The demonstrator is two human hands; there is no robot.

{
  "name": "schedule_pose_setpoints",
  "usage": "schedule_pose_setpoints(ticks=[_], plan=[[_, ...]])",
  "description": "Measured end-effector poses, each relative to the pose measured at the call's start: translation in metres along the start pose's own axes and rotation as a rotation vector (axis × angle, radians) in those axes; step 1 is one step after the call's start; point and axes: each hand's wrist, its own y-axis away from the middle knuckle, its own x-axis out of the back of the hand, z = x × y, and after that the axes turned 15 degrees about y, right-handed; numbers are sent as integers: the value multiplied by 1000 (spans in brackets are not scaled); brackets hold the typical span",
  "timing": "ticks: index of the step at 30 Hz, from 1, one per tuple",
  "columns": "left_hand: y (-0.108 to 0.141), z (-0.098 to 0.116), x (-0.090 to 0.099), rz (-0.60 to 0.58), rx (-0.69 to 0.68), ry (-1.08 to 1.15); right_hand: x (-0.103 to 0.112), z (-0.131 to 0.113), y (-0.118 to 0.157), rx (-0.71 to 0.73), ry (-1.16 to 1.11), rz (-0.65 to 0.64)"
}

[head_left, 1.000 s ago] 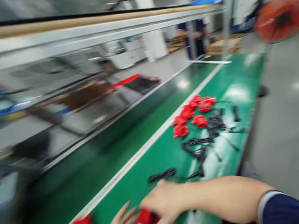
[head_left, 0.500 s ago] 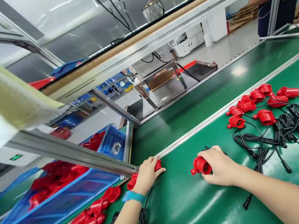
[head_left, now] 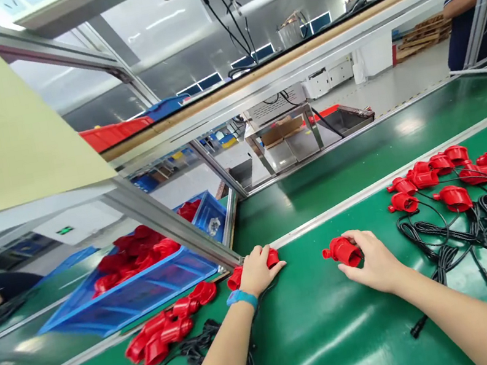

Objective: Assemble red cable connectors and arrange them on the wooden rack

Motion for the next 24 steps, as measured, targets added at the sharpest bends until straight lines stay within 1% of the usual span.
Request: schedule_pose_setpoints(ticks=[3, 5, 7, 9, 11, 13, 16, 18, 20, 22, 24], plan=[[5, -6, 0, 16, -6, 1, 3, -3, -2, -121, -228, 24], [8, -12, 0, 0, -6, 7, 6, -8, -4, -190, -387, 53], [10, -18, -1, -24, -3, -5, 12, -16, -8, -232, -534, 111], [10, -21, -2, -31, -6, -42, 22, -25, -12, -244, -667, 185], [10, -22, -3, -23, -32, -73, 38, -34, -13, -240, -764, 264], [11, -22, -3, -17, -76, -73, 62, -44, -12, -222, -832, 350], [12, -23, 1, -37, -114, 13, 109, -62, -3, -141, -903, 495], [12, -24, 4, -72, -97, 76, 144, -74, 5, -65, -912, 597], [9, -24, 6, -94, -60, 79, 179, -83, 15, -26, -864, 698], [4, -19, 6, -87, -33, 35, 209, -82, 28, -64, -772, 807], [-4, -9, 2, -63, -25, -8, 230, -72, 46, -124, -660, 905]])
